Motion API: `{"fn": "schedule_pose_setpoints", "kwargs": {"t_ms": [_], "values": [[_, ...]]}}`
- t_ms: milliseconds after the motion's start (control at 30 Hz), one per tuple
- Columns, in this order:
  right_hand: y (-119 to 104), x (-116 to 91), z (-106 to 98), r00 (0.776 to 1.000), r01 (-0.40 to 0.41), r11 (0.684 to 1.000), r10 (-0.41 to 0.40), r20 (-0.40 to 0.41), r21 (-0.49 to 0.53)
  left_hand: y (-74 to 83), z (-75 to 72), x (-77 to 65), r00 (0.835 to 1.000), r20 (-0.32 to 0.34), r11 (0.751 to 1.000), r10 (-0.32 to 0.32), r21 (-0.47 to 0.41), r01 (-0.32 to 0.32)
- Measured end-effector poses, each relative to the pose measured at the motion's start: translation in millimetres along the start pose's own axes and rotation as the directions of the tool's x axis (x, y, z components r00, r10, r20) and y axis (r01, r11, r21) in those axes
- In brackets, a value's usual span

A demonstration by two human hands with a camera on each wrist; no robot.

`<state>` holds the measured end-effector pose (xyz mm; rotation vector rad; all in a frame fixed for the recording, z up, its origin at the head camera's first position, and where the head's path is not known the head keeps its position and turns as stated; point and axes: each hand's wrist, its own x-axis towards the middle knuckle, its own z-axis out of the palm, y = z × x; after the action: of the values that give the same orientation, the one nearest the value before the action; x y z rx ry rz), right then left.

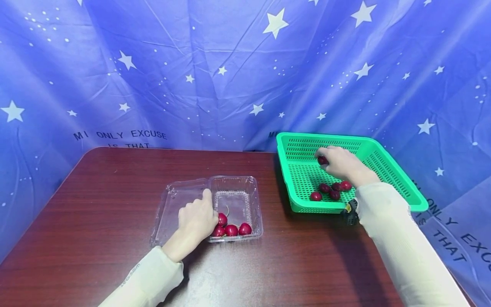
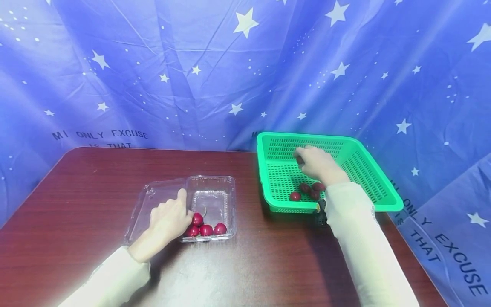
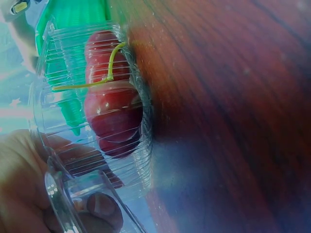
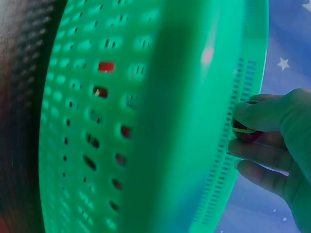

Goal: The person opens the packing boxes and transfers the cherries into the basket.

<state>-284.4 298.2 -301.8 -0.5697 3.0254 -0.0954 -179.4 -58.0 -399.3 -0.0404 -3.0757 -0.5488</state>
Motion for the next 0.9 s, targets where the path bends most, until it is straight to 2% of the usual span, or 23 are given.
{"fn": "schedule_pose_setpoints", "kwargs": {"t_ms": [167,467,900], "values": [[8,-2,2,1.000,-0.011,1.000,0.011,0.003,0.002,-1.0,0.8,0.4,1.000,-0.005,1.000,0.001,0.000,-0.001],[21,-6,6,0.998,-0.040,0.999,0.039,0.053,0.006,-0.4,-0.3,0.1,1.000,-0.001,1.000,-0.001,0.001,0.001],[29,-10,17,0.993,-0.066,0.998,0.065,0.099,0.000,0.5,-0.9,0.7,1.000,0.017,1.000,-0.006,0.005,0.006]]}}
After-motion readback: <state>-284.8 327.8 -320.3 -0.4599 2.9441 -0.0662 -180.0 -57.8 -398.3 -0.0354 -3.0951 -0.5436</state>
